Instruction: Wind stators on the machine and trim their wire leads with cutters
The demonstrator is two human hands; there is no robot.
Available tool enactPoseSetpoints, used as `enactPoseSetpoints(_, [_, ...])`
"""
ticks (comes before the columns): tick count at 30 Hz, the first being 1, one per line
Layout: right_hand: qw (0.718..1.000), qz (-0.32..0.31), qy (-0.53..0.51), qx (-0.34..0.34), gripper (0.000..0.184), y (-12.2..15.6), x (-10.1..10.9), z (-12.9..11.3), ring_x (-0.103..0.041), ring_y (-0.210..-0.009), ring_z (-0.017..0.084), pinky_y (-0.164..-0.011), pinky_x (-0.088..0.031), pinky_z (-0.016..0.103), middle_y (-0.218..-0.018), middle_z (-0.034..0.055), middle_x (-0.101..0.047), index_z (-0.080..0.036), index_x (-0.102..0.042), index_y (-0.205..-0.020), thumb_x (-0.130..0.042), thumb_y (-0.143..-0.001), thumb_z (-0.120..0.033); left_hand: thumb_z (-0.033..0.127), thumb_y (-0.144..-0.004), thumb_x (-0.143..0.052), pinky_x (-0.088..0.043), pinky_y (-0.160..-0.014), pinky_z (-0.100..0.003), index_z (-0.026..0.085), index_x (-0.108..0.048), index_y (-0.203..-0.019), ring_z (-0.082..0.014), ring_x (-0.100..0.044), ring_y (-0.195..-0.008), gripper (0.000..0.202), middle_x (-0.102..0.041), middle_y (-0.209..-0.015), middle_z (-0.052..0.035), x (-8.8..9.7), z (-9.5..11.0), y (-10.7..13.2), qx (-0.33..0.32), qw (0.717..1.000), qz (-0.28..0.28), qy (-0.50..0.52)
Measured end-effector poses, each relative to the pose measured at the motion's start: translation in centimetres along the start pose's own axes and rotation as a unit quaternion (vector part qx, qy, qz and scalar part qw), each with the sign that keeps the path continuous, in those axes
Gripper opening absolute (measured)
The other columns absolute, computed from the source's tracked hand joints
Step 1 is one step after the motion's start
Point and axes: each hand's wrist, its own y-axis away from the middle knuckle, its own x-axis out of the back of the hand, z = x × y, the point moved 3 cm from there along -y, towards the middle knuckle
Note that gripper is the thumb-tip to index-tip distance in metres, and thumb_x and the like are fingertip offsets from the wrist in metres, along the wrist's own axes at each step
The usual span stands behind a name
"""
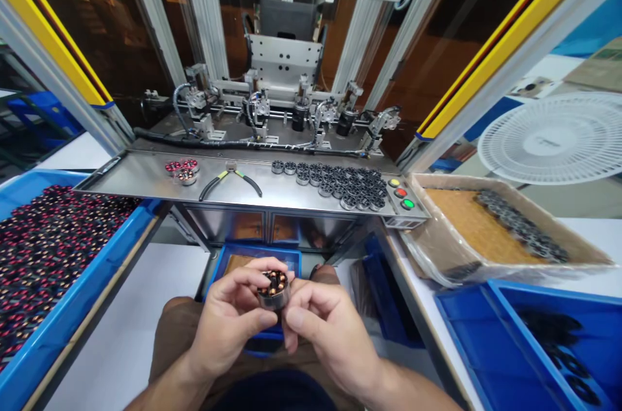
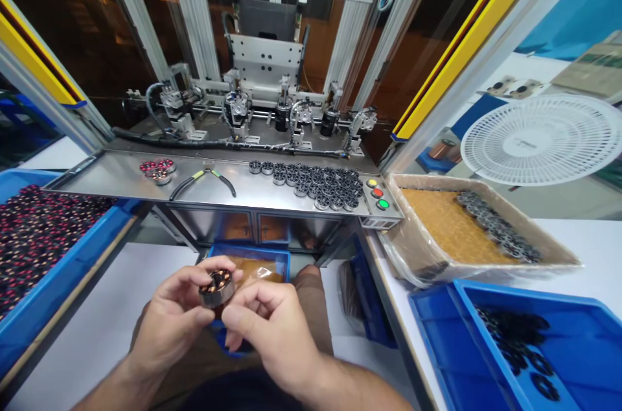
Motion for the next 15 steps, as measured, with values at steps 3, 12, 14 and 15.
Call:
enactPoseSetpoints(3, [0.992, -0.064, -0.097, -0.052, 0.044, -0.3, -0.1, 0.2, -0.062, -0.063, 0.014, -0.058, -0.051, 0.026, -0.075, 0.0082, -0.067, -0.009, -0.072, -0.088, -0.072, -0.078, -0.052, 0.014, -0.070, -0.083, -0.055, -0.089, -0.031, 0.029, -0.075, -0.092, -0.0226, -0.068, -0.107, 0.028, -0.073, -0.112, -0.0031, -0.4, 0.6, 0.1, -0.023, 0.999, -0.020, -0.041])
enactPoseSetpoints(12, [0.995, -0.043, -0.081, 0.044, 0.042, -0.5, 0.5, 0.2, -0.060, -0.078, 0.013, -0.073, -0.048, 0.024, -0.087, 0.0032, -0.067, -0.018, -0.072, -0.100, -0.087, -0.065, -0.035, 0.010, -0.067, -0.084, -0.050, -0.104, -0.035, 0.028, -0.066, -0.119, -0.0249, -0.063, -0.118, 0.058, -0.070, -0.123, -0.0054, 2.3, 1.2, 0.8, -0.223, 0.919, 0.021, -0.325])
enactPoseSetpoints(14, [0.985, -0.002, 0.056, 0.164, 0.040, -0.4, 1.2, -0.7, -0.061, -0.085, 0.016, -0.077, -0.049, 0.027, -0.094, 0.0031, -0.066, -0.022, -0.070, -0.104, -0.086, -0.067, -0.028, 0.013, -0.075, -0.078, -0.049, -0.104, -0.032, 0.028, -0.066, -0.118, -0.0214, -0.065, -0.115, 0.046, -0.069, -0.124, -0.0044, 4.0, 1.0, 0.8, -0.179, 0.909, 0.122, -0.357])
enactPoseSetpoints(15, [0.962, 0.017, 0.142, 0.233, 0.039, -0.2, 1.4, -1.2, -0.061, -0.088, 0.017, -0.079, -0.049, 0.029, -0.096, 0.0038, -0.065, -0.022, -0.069, -0.106, -0.084, -0.070, -0.022, 0.016, -0.079, -0.074, -0.050, -0.102, -0.030, 0.028, -0.066, -0.117, -0.0196, -0.066, -0.112, 0.040, -0.068, -0.126, -0.0041, 4.5, 1.0, 0.8, -0.143, 0.905, 0.161, -0.366])
